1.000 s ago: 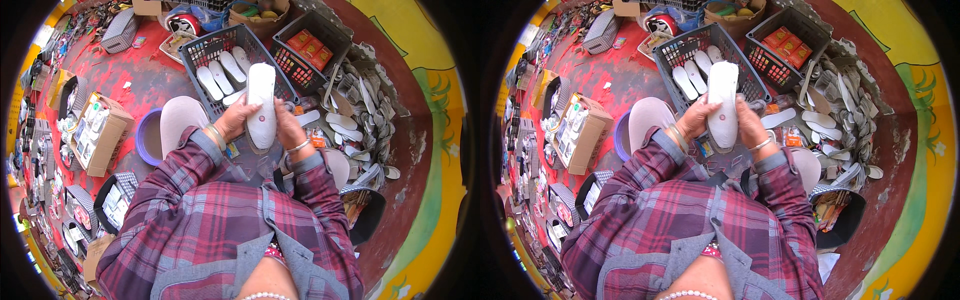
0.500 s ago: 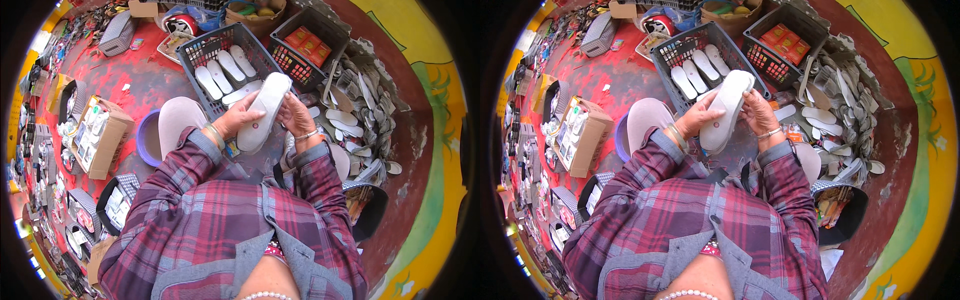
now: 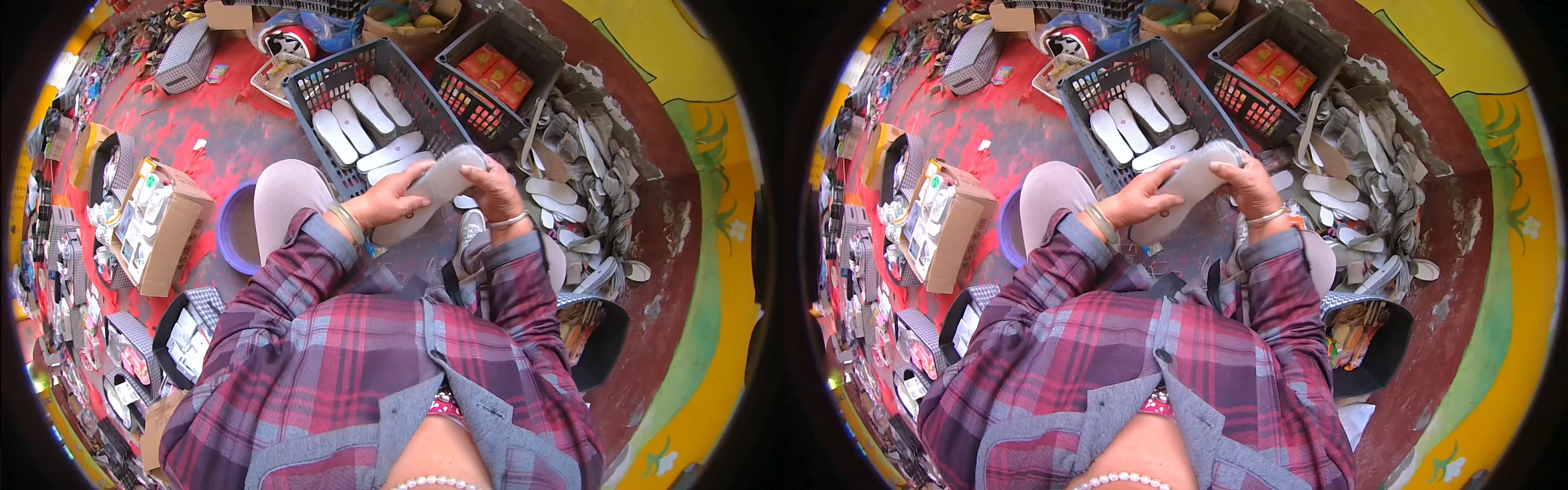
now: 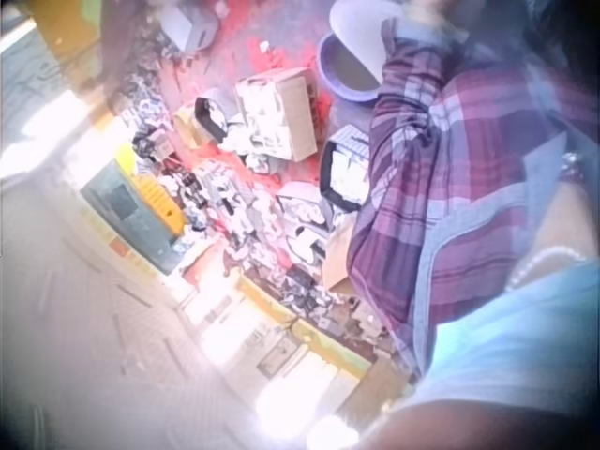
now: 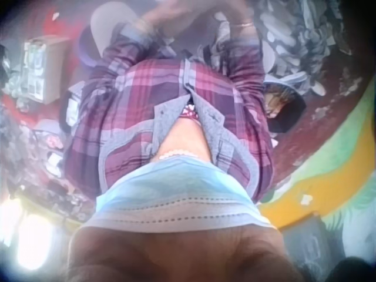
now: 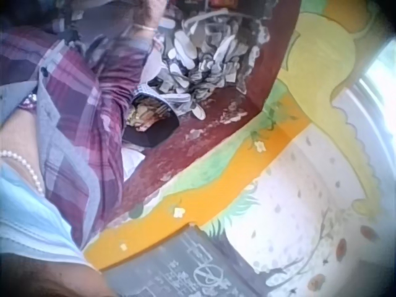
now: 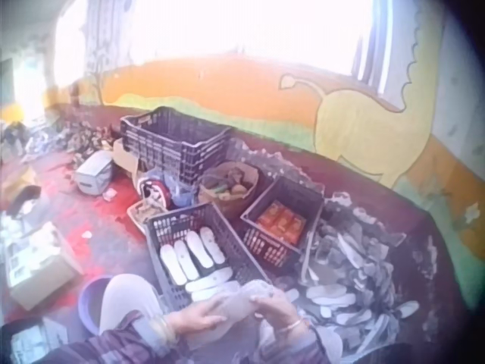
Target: The person wipes shoe insoles with a cloth one at a time and stacks them together.
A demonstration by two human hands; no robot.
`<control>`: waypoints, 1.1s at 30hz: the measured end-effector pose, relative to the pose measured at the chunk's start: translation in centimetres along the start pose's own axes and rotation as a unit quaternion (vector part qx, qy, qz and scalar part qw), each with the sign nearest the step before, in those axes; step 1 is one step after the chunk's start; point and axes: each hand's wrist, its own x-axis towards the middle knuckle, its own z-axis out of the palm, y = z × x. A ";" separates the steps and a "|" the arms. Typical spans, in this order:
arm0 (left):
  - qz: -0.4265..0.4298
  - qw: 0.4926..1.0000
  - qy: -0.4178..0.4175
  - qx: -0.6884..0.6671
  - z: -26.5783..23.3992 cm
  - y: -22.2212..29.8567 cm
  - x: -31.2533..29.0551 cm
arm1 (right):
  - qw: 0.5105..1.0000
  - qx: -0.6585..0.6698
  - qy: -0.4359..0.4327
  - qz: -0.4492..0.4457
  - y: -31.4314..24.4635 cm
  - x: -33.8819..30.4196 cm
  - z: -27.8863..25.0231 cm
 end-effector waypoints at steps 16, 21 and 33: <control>0.021 0.890 0.011 -0.456 -4.8 1.9 -1.6 | 0.982 0.179 0.039 -0.051 -1.8 -3.1 -4.0; 0.042 0.844 0.139 -0.517 -3.8 1.6 0.0 | 0.979 0.182 0.088 -0.002 -0.4 -2.5 -3.7; 0.020 0.879 0.188 -0.437 -4.0 -0.9 0.6 | 0.990 0.122 0.059 -0.044 -0.4 -1.9 -2.4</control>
